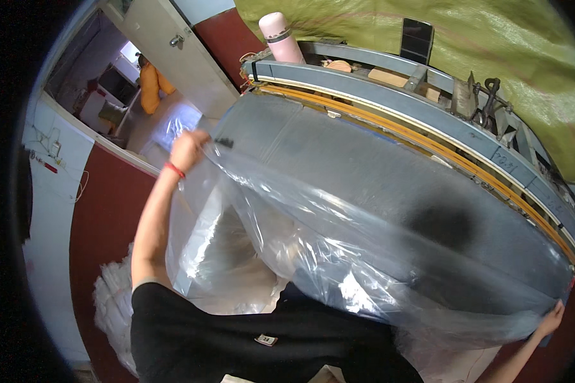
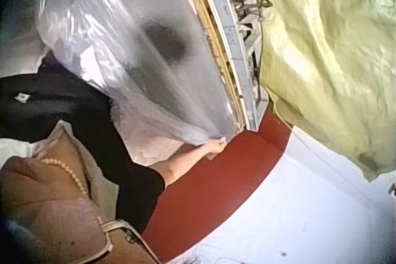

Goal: Sealing plastic bags using a heat sealer machine.

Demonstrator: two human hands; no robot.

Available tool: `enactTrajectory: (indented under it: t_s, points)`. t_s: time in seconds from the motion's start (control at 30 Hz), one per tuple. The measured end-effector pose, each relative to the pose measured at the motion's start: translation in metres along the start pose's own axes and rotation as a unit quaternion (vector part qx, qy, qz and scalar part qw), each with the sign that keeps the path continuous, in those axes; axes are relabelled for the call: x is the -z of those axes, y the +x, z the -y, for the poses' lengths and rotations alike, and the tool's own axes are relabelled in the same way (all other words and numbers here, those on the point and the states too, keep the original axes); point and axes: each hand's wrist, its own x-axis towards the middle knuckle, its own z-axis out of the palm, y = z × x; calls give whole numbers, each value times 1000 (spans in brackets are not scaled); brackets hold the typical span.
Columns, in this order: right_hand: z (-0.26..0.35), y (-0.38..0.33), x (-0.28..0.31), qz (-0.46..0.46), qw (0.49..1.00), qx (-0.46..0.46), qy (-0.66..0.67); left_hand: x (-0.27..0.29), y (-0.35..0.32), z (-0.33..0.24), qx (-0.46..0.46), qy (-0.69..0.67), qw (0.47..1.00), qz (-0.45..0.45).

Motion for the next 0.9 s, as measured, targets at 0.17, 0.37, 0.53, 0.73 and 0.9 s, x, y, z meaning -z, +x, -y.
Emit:
enactTrajectory:
  t_s: [0.17, 0.37, 0.53, 0.73, 0.9]
  points:
    - [5, 6, -5, 3, 997, -18, -79, 79, 70, 7, 180, 206, 825, -494]
    - [17, 10, -10, 13, 992, -51, -115, -104, 63, -19, 288, -231, 910, -187]
    - [21, 12, -7, -1, 984, 2, -179, -159, 70, 17, 396, -141, 905, 62]
    - [33, 23, -8, 35, 959, -16, -280, -144, 83, 26, 437, -144, 874, 155]
    - [15, 50, 6, 62, 971, 83, -215, -144, 71, 60, 348, -538, 738, -210]
